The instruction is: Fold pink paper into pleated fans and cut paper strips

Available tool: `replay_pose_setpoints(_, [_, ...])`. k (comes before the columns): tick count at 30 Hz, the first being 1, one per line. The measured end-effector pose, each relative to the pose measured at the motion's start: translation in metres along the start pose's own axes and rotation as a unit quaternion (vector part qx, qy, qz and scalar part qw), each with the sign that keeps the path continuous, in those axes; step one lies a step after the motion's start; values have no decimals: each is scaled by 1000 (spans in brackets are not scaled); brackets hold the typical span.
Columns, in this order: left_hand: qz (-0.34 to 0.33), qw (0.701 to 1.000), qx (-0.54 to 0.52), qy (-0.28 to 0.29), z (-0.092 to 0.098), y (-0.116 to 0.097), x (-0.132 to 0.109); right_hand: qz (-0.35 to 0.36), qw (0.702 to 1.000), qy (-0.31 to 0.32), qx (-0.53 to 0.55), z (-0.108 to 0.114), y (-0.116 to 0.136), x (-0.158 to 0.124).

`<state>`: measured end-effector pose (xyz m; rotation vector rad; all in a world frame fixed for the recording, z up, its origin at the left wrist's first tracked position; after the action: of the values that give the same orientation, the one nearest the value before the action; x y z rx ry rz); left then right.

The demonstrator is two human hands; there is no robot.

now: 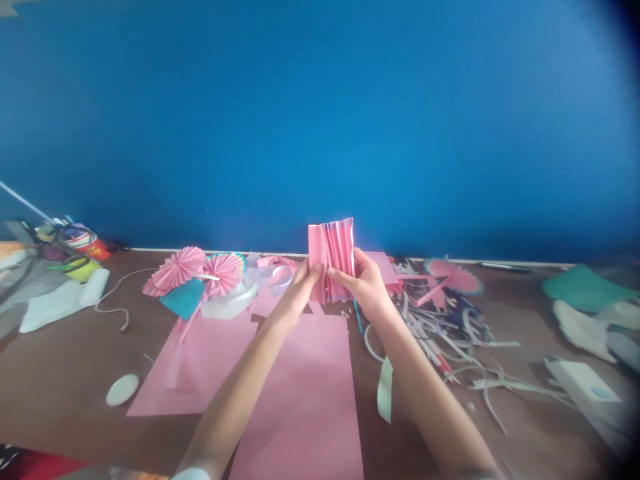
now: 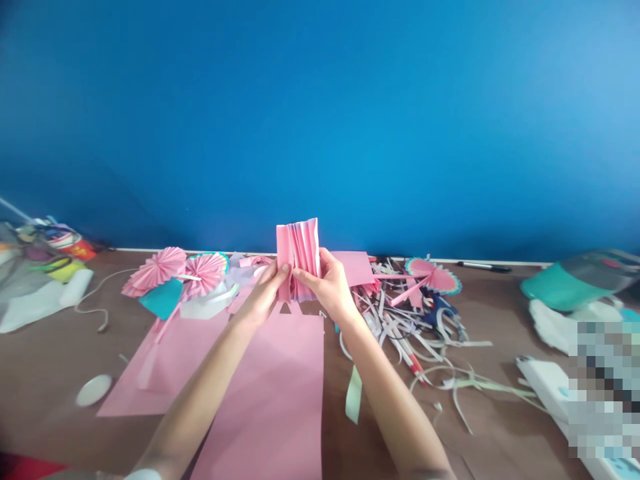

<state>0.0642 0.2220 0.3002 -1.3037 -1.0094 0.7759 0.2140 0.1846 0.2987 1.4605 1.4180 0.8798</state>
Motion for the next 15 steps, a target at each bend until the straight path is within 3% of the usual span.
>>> replay_pose_setpoints(6, [9, 993, 115, 4, 4, 2, -5, 9, 1000, -16, -12, 0, 4, -1])
replay_pose_setpoints(12, [53, 987, 152, 2, 2, 3, -10, 24, 1000, -2, -18, -3, 4, -2])
replay_pose_setpoints(15, [34, 989, 142, 20, -5, -3, -10, 35, 999, 4, -20, -5, 5, -3])
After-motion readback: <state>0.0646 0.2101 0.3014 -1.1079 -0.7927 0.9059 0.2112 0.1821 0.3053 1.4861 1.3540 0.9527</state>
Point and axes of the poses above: each hand's wrist, its own x-axis towards the middle knuckle, its own z-axis out of the back of the hand, y = z × x, the point moved 3 cm from there along x, towards the middle knuckle, and after that the axes turned 14 degrees about -z, right-handed, at the moved point
